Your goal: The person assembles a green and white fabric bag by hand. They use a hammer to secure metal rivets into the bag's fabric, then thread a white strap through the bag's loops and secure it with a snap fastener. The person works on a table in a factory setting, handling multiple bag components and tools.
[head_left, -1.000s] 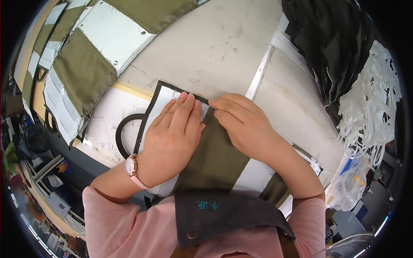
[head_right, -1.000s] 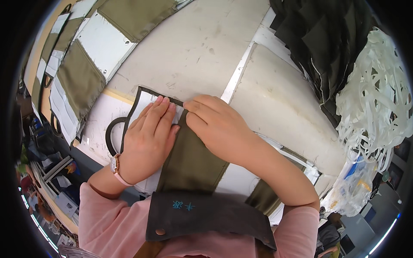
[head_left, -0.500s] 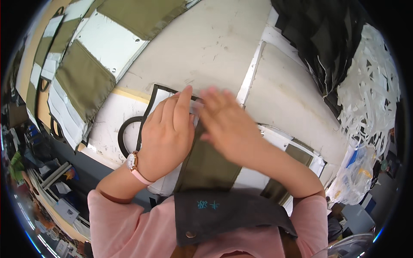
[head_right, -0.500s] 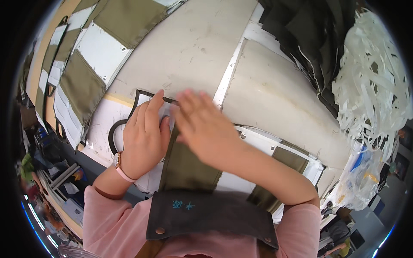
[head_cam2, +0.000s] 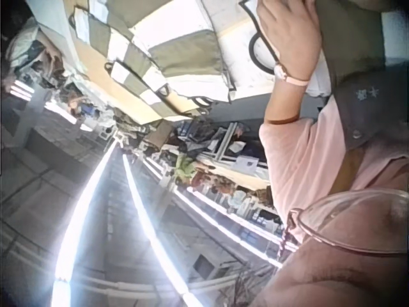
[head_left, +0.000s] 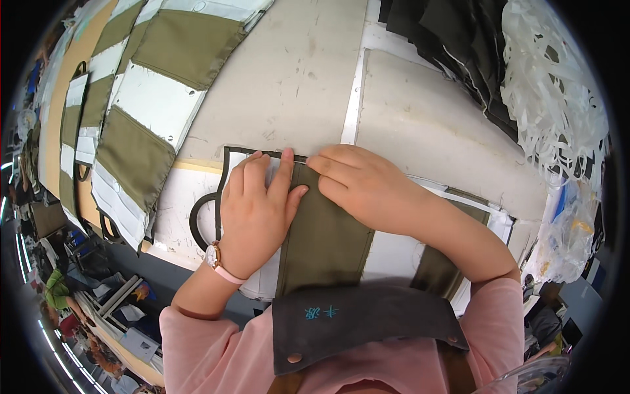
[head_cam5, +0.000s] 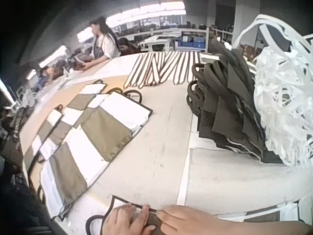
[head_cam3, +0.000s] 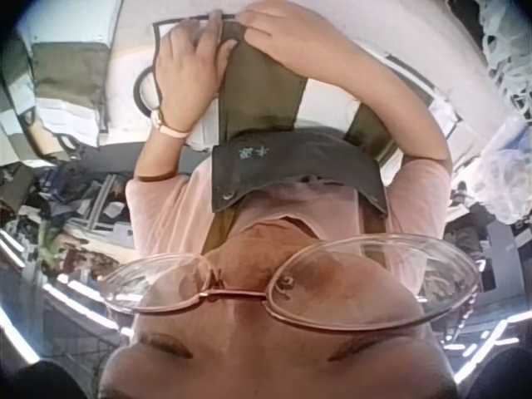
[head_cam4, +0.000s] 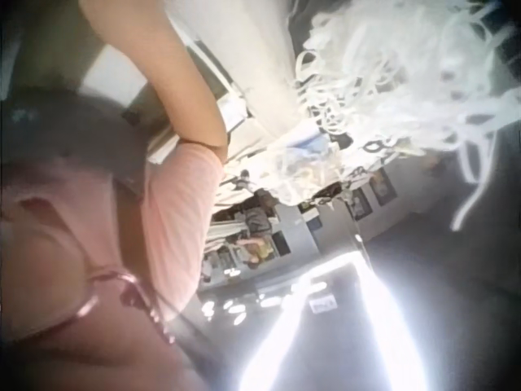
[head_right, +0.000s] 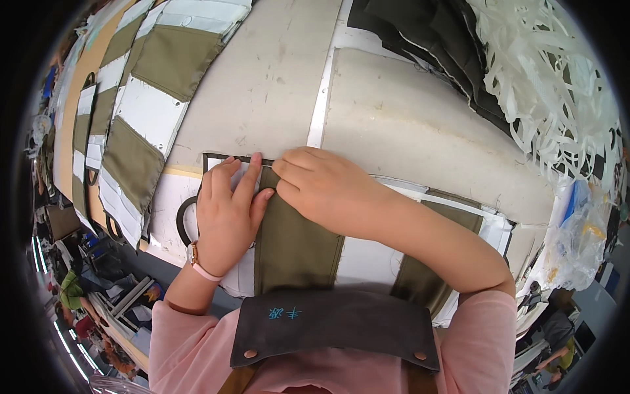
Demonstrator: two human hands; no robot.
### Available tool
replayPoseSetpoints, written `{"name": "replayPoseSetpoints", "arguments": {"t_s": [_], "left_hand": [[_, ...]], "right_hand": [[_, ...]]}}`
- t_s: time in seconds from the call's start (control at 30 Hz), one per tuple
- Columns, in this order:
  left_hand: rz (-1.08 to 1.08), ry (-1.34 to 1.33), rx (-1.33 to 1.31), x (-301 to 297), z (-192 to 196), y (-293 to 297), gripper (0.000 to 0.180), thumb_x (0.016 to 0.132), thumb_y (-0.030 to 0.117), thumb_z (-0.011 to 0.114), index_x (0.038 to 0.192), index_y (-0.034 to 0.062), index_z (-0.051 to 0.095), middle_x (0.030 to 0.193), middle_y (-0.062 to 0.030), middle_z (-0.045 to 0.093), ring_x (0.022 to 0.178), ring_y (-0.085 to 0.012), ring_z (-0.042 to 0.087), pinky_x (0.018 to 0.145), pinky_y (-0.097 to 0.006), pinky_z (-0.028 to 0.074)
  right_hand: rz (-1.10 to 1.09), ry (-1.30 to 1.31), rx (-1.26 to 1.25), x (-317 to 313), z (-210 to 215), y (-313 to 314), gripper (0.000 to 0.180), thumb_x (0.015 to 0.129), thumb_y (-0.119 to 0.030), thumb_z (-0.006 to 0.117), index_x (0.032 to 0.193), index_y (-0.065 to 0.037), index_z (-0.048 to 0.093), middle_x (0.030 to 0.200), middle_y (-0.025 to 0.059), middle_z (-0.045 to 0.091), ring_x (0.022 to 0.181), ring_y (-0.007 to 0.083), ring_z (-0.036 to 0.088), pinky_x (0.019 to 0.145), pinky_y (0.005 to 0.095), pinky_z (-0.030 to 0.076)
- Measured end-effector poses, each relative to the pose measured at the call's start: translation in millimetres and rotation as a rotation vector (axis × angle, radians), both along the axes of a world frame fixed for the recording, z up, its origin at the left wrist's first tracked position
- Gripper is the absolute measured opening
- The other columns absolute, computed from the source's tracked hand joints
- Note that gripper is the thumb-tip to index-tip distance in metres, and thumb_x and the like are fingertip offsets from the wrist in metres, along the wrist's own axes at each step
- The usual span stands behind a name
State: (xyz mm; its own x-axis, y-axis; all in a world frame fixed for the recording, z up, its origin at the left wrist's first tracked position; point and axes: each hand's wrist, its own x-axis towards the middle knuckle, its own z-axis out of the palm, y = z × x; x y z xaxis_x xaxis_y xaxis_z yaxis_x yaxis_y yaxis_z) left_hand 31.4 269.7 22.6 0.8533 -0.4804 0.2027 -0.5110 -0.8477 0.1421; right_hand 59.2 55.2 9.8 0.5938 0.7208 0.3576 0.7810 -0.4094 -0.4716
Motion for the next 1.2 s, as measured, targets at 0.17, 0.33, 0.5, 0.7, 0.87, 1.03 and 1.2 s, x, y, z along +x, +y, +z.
{"name": "replayPoseSetpoints", "arguments": {"t_s": [0.17, 0.33, 0.5, 0.7, 0.87, 1.03, 1.2], "left_hand": [[0.004, 0.008, -0.011, 0.2, 0.7, 0.8, 0.047, 0.082, 0.025, 0.073, 0.124, 0.0041, 0.064, 0.105, -0.0147, 0.054, 0.103, -0.0329, 0.057, 0.082, -0.04, 0.05], [-0.01, 0.01, -0.025, 1.9, 1.4, -0.6, 0.046, 0.083, 0.023, 0.072, 0.123, 0.0038, 0.064, 0.105, -0.0149, 0.054, 0.102, -0.0331, 0.057, 0.082, -0.04, 0.05], [0.001, 0.028, -0.029, 1.0, 1.5, 0.7, 0.046, 0.083, 0.022, 0.072, 0.124, 0.0038, 0.064, 0.104, -0.0152, 0.054, 0.102, -0.0332, 0.057, 0.082, -0.04, 0.05], [0.007, 0.061, -0.036, 0.4, 3.2, 0.0, 0.046, 0.084, 0.016, 0.071, 0.128, 0.0043, 0.063, 0.106, -0.0178, 0.055, 0.102, -0.0346, 0.057, 0.082, -0.041, 0.05], [0.012, 0.064, -0.038, 1.4, 2.6, 0.7, 0.046, 0.084, 0.016, 0.071, 0.128, 0.0043, 0.063, 0.106, -0.0179, 0.055, 0.103, -0.0345, 0.057, 0.082, -0.041, 0.049], [-0.004, 0.057, -0.026, 2.7, 4.3, -0.6, 0.047, 0.084, 0.016, 0.07, 0.129, 0.0044, 0.062, 0.107, -0.0177, 0.055, 0.103, -0.0344, 0.057, 0.084, -0.041, 0.049], [0.007, 0.069, -0.031, -0.1, 2.5, -0.6, 0.047, 0.085, 0.016, 0.069, 0.13, 0.0048, 0.061, 0.107, -0.0176, 0.055, 0.103, -0.0344, 0.057, 0.084, -0.042, 0.048]], "right_hand": [[0.014, 0.052, -0.124, -6.7, 13.7, -13.5, 0.015, 0.074, -0.007, 0.062, 0.086, 0.002, 0.06, 0.113, 0.0134, 0.062, 0.112, 0.0293, 0.058, 0.094, 0.038, 0.051], [0.003, -0.041, -0.043, -3.8, 2.0, 1.3, 0.017, 0.072, -0.009, 0.064, 0.084, 0.001, 0.062, 0.111, 0.0139, 0.062, 0.108, 0.0275, 0.058, 0.093, 0.0363, 0.051], [-0.018, -0.049, -0.095, -12.9, 2.4, -15.9, 0.016, 0.072, -0.009, 0.063, 0.084, 0.001, 0.062, 0.112, 0.0145, 0.062, 0.109, 0.0285, 0.058, 0.094, 0.0371, 0.05], [-0.003, 0.011, -0.03, -2.8, -1.1, -1.1, 0.015, 0.073, -0.006, 0.062, 0.086, 0.002, 0.059, 0.117, 0.0148, 0.063, 0.115, 0.0305, 0.058, 0.094, 0.0395, 0.052], [-0.01, 0.015, -0.068, -9.1, 4.4, -12.7, 0.016, 0.073, -0.006, 0.062, 0.086, 0.002, 0.059, 0.118, 0.0147, 0.062, 0.115, 0.0302, 0.057, 0.094, 0.0392, 0.052], [-0.023, -0.032, -0.008, -0.6, -3.6, 2.0, 0.016, 0.071, -0.009, 0.064, 0.083, 0.0, 0.06, 0.109, 0.0137, 0.062, 0.109, 0.0264, 0.057, 0.094, 0.036, 0.05], [-0.028, -0.055, -0.088, -13.6, 1.3, -16.6, 0.015, 0.071, -0.009, 0.063, 0.082, 0.0, 0.059, 0.109, 0.0144, 0.062, 0.107, 0.0267, 0.057, 0.092, 0.036, 0.05]]}}
